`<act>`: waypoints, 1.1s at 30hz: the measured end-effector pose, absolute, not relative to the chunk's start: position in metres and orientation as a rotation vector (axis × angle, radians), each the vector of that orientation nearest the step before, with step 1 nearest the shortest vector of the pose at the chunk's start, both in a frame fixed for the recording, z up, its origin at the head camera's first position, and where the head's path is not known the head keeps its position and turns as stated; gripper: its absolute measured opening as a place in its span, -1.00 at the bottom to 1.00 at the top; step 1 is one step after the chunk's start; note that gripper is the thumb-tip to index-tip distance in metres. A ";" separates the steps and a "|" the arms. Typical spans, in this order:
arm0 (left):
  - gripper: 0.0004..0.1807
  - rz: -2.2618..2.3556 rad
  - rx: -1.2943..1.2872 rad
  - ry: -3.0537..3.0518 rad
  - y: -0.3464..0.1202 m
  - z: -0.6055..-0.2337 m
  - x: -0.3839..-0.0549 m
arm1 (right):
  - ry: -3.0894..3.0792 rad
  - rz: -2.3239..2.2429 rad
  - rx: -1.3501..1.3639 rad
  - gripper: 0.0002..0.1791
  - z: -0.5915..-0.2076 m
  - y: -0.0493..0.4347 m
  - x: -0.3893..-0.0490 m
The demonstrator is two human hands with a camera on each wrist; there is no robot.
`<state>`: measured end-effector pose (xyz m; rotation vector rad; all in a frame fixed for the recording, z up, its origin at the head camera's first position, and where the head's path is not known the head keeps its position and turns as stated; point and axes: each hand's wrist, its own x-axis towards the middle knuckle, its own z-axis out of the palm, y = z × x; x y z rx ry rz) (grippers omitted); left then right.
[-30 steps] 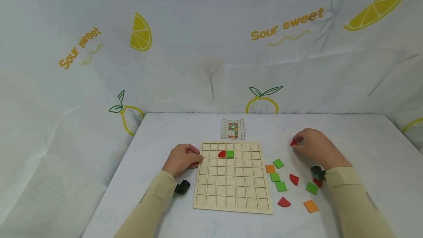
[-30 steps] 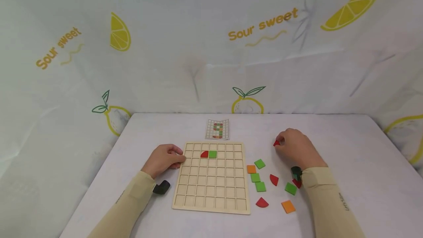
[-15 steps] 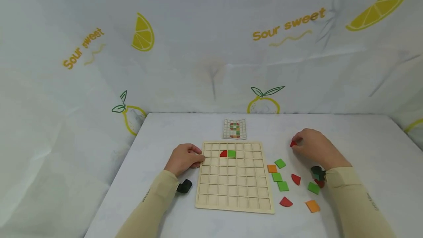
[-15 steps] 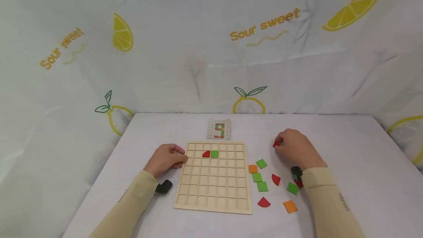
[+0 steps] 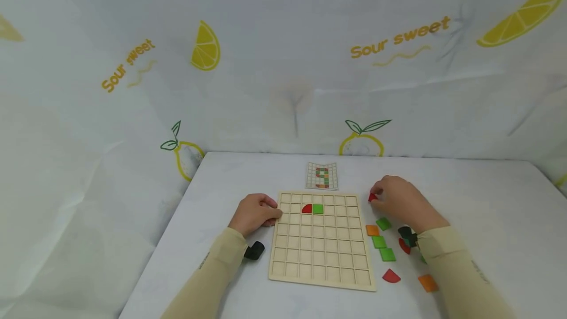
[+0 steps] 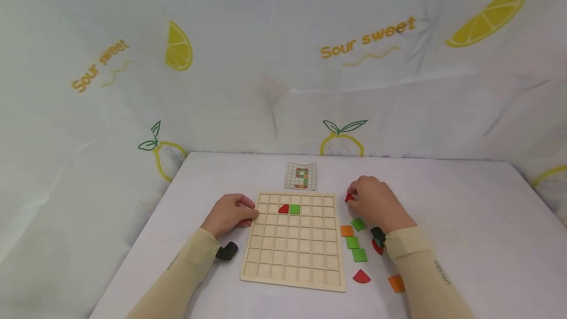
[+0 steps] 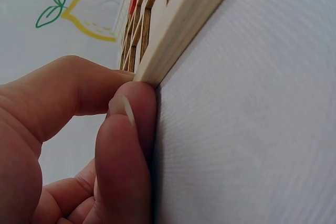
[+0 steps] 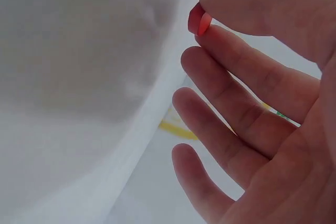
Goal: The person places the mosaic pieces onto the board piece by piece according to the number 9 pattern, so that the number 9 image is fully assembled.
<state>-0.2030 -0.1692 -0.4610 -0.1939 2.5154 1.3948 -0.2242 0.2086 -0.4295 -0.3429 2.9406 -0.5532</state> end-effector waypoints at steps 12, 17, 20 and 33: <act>-0.78 1.403 -0.186 2.507 -0.174 -0.466 -0.208 | 2.960 -0.518 -0.557 -0.77 -0.422 0.154 -0.223; -0.77 1.408 -0.155 2.521 -0.172 -0.467 -0.207 | 2.970 -0.518 -0.635 -0.84 -0.424 0.139 -0.220; -0.77 1.415 -0.155 2.519 -0.171 -0.467 -0.207 | 2.959 -0.510 -0.669 -0.90 -0.426 0.133 -0.219; -0.76 1.374 -0.192 2.524 -0.172 -0.466 -0.209 | 3.004 -0.462 -0.806 -0.88 -0.438 0.116 -0.216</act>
